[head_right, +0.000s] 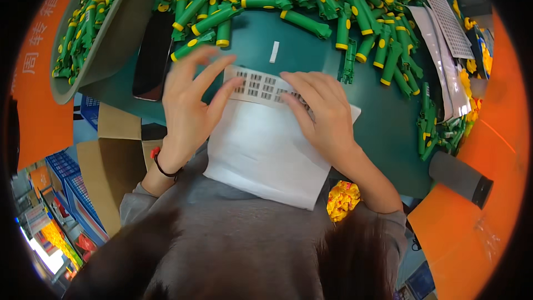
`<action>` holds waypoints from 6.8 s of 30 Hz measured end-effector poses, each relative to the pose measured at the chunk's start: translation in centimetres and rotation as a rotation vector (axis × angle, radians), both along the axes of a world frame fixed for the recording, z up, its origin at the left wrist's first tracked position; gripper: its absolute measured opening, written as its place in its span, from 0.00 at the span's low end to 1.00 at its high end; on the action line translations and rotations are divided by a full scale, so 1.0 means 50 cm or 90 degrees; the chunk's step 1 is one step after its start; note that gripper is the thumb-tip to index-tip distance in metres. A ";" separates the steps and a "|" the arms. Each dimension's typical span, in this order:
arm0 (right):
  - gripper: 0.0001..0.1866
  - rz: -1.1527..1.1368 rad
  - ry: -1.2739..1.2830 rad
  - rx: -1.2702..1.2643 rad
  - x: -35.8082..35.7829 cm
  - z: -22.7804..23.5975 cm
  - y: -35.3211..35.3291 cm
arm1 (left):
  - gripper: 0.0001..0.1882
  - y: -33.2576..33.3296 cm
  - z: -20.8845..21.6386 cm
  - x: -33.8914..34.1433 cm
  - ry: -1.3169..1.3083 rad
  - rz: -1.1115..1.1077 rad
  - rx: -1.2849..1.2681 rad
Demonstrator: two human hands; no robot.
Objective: Manually assemble toy darts by attaching tips to foam bodies and applying barcode labels.
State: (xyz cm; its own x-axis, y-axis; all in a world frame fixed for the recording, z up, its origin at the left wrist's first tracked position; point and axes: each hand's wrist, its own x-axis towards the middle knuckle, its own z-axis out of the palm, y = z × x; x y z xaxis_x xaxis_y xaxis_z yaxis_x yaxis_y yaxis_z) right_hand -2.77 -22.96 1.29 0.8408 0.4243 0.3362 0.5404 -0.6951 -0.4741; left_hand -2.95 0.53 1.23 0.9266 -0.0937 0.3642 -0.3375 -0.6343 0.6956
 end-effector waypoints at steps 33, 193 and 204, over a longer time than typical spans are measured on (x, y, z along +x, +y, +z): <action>0.16 -0.453 -0.111 -0.151 0.033 0.020 -0.210 | 0.11 -0.086 -0.014 0.014 -0.142 -0.280 -0.090; 0.23 0.035 0.211 0.551 -0.027 0.022 -0.049 | 0.05 -0.108 0.111 0.045 0.133 -0.301 -0.166; 0.23 0.049 0.204 0.541 -0.026 0.026 -0.053 | 0.05 -0.107 0.120 0.047 0.138 -0.310 -0.144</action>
